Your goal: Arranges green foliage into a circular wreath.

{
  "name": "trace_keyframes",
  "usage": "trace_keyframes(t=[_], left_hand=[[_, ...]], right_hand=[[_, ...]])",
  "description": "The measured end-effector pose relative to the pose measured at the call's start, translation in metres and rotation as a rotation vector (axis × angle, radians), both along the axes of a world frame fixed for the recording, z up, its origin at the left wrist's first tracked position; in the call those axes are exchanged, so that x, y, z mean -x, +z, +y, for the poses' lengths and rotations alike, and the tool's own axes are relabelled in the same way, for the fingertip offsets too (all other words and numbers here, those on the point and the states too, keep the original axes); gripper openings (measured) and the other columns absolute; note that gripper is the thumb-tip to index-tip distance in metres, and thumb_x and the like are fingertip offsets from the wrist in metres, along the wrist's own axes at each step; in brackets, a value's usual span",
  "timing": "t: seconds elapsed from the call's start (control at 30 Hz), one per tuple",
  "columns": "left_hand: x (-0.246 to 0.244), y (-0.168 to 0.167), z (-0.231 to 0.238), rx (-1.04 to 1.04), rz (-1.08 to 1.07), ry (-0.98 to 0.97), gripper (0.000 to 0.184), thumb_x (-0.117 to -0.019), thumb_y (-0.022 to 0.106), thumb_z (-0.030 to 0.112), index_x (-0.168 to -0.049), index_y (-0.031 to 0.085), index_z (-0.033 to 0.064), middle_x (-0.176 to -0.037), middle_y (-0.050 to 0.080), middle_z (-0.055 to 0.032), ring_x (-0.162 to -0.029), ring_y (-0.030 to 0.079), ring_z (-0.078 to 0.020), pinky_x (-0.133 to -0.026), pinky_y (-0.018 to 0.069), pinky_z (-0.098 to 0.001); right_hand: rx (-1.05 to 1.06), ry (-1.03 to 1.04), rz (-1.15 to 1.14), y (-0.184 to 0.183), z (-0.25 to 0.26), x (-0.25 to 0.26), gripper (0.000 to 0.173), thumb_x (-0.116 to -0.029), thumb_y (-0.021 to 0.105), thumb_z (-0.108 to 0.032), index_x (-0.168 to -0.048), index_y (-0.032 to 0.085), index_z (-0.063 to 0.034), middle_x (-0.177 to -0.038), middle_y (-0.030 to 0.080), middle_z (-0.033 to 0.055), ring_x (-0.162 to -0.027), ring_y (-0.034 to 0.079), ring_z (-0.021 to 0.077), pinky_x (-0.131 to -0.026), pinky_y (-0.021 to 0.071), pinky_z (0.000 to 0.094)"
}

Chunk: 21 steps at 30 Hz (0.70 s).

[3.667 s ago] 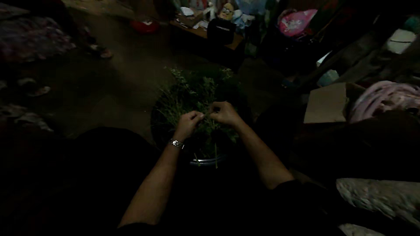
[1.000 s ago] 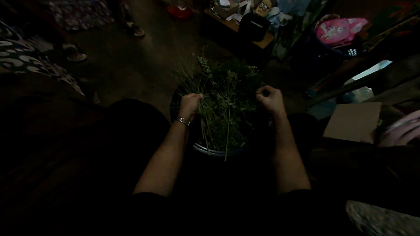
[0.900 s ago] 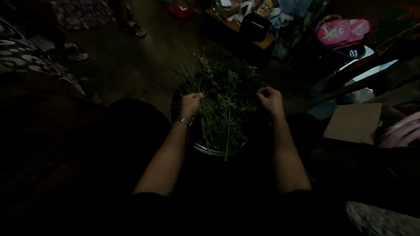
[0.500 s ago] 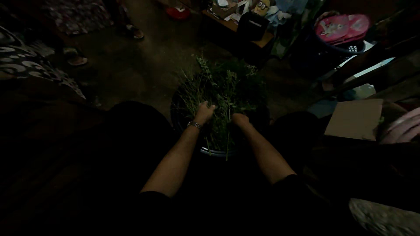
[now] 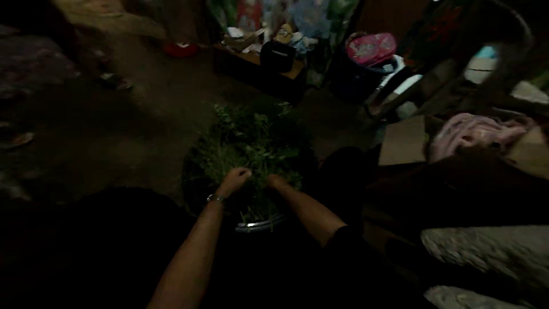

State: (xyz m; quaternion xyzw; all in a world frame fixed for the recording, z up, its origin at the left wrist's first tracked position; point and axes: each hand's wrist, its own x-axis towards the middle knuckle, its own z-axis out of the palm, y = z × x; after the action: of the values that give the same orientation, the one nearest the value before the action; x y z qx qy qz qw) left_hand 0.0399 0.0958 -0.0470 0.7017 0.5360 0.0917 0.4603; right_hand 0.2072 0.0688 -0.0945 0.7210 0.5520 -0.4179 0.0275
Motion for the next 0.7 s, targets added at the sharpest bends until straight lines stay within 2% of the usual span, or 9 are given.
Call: trace_keyframes(t=[0.1,0.23,0.33,0.37,0.43,0.5,0.57,0.7], left_hand=[[-0.003,-0.002,0.001,0.018,0.018,0.015,0.038,-0.1100,0.049,0.023,-0.135,0.058,-0.0031,-0.133,0.060,-0.0247,-0.120,0.060,-0.0319,-0.105,0.0457,-0.0464],[-0.003,-0.004,0.002,0.038,0.036,0.023,0.039,-0.1111,0.045,0.025,-0.139,0.056,-0.0008,-0.135,0.059,-0.0242,-0.121,0.060,-0.0325,-0.106,0.0454,-0.0485],[-0.011,0.002,-0.005,0.097,-0.059,0.128,0.041,-0.1127,0.040,0.028,-0.137,0.058,0.0010,-0.131,0.062,-0.0179,-0.113,0.062,-0.0223,-0.099,0.0486,-0.0405],[-0.014,0.002,-0.006,0.127,-0.125,0.184,0.040,-0.1128,0.039,0.028,-0.135,0.059,0.0012,-0.128,0.063,-0.0153,-0.106,0.062,-0.0177,-0.094,0.0500,-0.0361],[-0.016,-0.004,-0.002,0.177,-0.285,0.276,0.040,-0.1121,0.041,0.028,-0.136,0.058,0.0016,-0.126,0.065,-0.0128,-0.103,0.065,-0.0143,-0.091,0.0527,-0.0323],[-0.019,-0.003,-0.003,0.191,-0.399,0.321,0.037,-0.1110,0.045,0.025,-0.137,0.057,0.0012,-0.123,0.066,-0.0104,-0.098,0.066,-0.0106,-0.086,0.0540,-0.0275],[-0.018,-0.002,-0.004,0.168,-0.429,0.348,0.036,-0.1100,0.048,0.022,-0.137,0.057,0.0005,-0.122,0.068,-0.0113,-0.098,0.068,-0.0112,-0.087,0.0550,-0.0278],[-0.010,-0.002,-0.001,0.081,-0.403,0.396,0.037,-0.1073,0.054,0.019,-0.141,0.056,0.0057,-0.113,0.068,-0.0095,-0.084,0.063,-0.0100,-0.076,0.0528,-0.0280]], right_hand=[[-0.001,-0.025,0.010,0.018,-0.004,0.001,0.045,-0.1046,0.058,-0.023,-0.141,0.055,0.0030,-0.146,0.054,0.0233,-0.136,0.052,0.0386,-0.109,0.0416,0.0593],[-0.057,-0.040,0.053,0.045,0.002,0.001,0.045,-0.1036,0.057,-0.033,-0.129,0.062,0.0037,-0.136,0.061,0.0226,-0.127,0.059,0.0361,-0.102,0.0473,0.0587],[-0.142,-0.004,0.121,0.066,-0.006,0.008,0.049,-0.1031,0.058,-0.042,-0.121,0.065,0.0030,-0.128,0.064,0.0224,-0.120,0.062,0.0358,-0.097,0.0491,0.0583],[-0.165,0.019,0.132,0.071,-0.010,0.012,0.045,-0.1032,0.058,-0.039,-0.122,0.066,0.0011,-0.127,0.065,0.0215,-0.120,0.062,0.0356,-0.098,0.0489,0.0589],[-0.216,0.104,0.108,0.076,-0.021,0.019,0.043,-0.1031,0.057,-0.034,-0.133,0.064,-0.0035,-0.130,0.065,0.0201,-0.123,0.062,0.0364,-0.100,0.0483,0.0608],[-0.244,0.167,0.069,0.081,-0.033,0.026,0.042,-0.1023,0.058,-0.032,-0.129,0.064,-0.0002,-0.129,0.065,0.0221,-0.122,0.062,0.0385,-0.099,0.0481,0.0619],[-0.262,0.224,0.055,0.088,-0.042,0.031,0.043,-0.1036,0.055,-0.032,-0.128,0.063,0.0033,-0.128,0.064,0.0245,-0.122,0.062,0.0398,-0.100,0.0476,0.0607],[-0.281,0.328,0.187,0.097,-0.036,0.020,0.054,-0.1070,0.051,-0.045,-0.130,0.063,0.0023,-0.122,0.066,0.0247,-0.117,0.063,0.0390,-0.102,0.0463,0.0601]])
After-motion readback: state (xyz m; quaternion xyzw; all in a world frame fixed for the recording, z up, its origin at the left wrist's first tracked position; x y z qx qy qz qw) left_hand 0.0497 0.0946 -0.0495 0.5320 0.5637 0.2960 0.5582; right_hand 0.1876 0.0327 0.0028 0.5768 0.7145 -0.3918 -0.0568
